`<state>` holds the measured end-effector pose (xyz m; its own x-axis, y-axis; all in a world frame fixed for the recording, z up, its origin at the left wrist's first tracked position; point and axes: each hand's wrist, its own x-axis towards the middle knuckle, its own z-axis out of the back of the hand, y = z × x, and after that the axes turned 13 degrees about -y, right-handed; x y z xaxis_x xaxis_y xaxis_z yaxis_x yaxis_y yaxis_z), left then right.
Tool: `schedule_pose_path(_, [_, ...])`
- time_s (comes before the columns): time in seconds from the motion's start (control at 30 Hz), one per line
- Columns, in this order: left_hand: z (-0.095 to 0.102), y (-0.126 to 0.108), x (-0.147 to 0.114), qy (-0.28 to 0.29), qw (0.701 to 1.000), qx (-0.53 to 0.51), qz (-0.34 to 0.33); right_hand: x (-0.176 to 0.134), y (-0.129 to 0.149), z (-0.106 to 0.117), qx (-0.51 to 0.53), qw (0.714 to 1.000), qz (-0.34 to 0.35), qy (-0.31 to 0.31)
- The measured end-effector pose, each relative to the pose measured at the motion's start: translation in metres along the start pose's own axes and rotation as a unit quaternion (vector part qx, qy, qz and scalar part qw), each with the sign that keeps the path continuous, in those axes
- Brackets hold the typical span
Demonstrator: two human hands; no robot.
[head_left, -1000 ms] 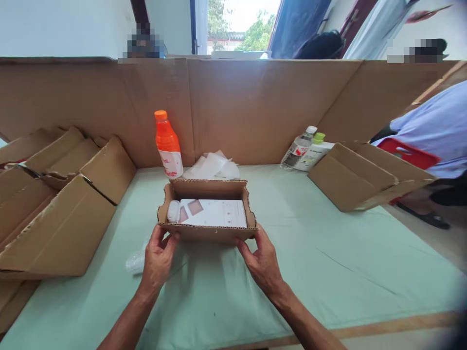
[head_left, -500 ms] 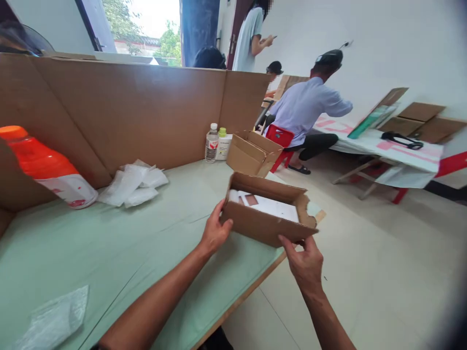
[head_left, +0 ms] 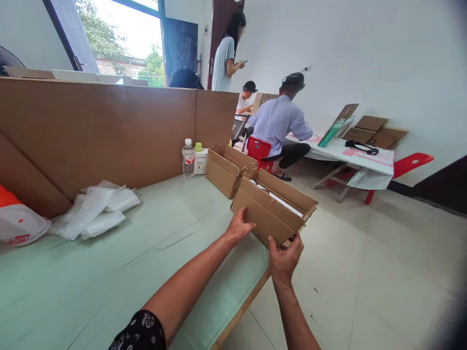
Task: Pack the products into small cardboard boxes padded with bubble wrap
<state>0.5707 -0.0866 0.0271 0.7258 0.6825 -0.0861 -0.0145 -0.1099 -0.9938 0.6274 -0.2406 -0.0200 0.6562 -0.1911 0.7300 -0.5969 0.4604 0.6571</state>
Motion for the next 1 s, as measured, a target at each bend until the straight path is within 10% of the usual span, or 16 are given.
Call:
schedule_pose_path(0.3, [0.030,0.018,-0.015,0.135,0.990,0.031,0.019,0.010,-0.008,-0.028,0.013,1.000,-0.012,-0.011])
schedule_pose_path(0.6, [0.072,0.026,-0.128,0.159,0.985,0.068,-0.003,0.009,0.000,-0.034,0.015,0.995,-0.099,-0.023])
schedule_pose_path(0.83, [0.145,0.001,-0.220,0.136,0.985,0.106,0.031,0.018,0.004,-0.038,-0.022,0.986,-0.164,0.007])
schedule_pose_path(1.0, [0.220,-0.003,-0.292,0.022,0.990,0.105,0.091,0.005,0.025,-0.010,-0.019,0.983,-0.180,0.031])
